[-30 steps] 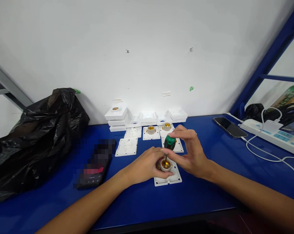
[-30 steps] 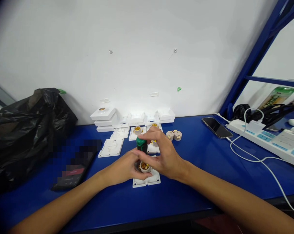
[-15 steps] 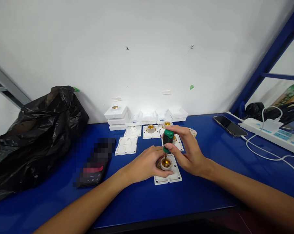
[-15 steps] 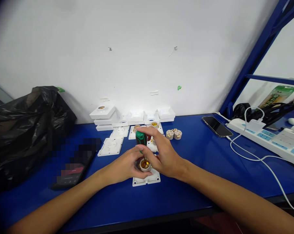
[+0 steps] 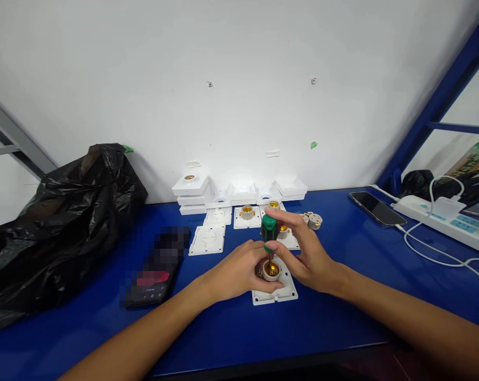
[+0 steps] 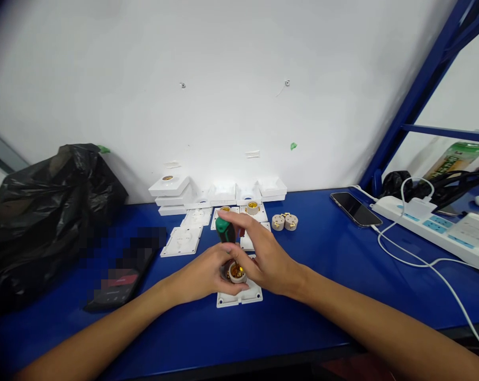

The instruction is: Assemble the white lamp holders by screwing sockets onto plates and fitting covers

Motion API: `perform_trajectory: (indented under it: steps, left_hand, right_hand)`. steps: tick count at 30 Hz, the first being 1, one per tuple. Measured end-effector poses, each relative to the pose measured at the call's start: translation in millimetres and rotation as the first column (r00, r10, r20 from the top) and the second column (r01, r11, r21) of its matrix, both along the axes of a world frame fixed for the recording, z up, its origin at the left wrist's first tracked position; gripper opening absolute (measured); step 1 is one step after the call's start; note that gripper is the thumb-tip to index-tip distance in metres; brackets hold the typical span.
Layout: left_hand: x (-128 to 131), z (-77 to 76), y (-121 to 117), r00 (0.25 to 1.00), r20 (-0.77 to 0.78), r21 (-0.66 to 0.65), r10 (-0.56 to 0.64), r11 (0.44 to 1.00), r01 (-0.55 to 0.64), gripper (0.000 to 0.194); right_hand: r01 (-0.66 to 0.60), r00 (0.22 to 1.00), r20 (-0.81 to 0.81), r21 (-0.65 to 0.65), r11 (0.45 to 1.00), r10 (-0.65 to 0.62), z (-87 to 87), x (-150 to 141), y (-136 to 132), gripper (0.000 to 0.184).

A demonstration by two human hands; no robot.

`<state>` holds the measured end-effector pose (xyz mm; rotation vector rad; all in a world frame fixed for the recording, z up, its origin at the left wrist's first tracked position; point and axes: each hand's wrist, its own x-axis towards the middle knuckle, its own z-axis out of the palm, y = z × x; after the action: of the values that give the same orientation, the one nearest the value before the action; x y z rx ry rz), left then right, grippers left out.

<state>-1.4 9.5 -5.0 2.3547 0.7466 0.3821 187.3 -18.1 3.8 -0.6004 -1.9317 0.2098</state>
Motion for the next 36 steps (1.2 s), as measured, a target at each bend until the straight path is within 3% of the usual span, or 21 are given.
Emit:
perform_trajectory:
  steps: [4,10,16,22,30,36]
  left_hand:
    - [-0.9,-1.1,0.0,1.0,0.022,-0.003,0.005,1.0,-0.005,0.031]
    - [0.1,1.0,-0.8,1.0,0.009,0.013,-0.003,1.0,0.003,0.028]
    - [-0.6,2.2,-1.3,1.0,0.01,0.013,0.003,1.0,-0.003,0.03]
    - [0.9,2.0,0.0,1.0,-0.006,0.037,-0.01,0.999,0.011,0.026]
    - [-0.7,-2.0,0.2,1.0,0.012,-0.012,0.021,1.0,-0.021,0.032]
    - [0.6,3.0,0.0,1.0,-0.005,-0.031,-0.003,1.0,0.003,0.026]
  right_hand:
    - [0.011,0.997,-0.083,0.05,0.999,-0.007,-0.2,-1.4,1.9,0.056]
    - [-0.067,0.997,-0.047,0.004,0.998,0.067,-0.7,-0.4,0.6,0.057]
    - [0.023,0.99,-0.14,0.091,0.996,-0.01,-3.6,-1.2,2.9,0.058]
    - [-0.093,0.995,0.039,0.063,0.994,0.091,2.5,-2.0,1.5,0.056]
    - [-0.066,0.997,-0.02,0.099,0.993,0.068,6.8,-3.2,4.2,0.05]
    - [-0.035,0.993,0.112,-0.008,0.999,0.036,4.0,-1.8,4.6,0.06]
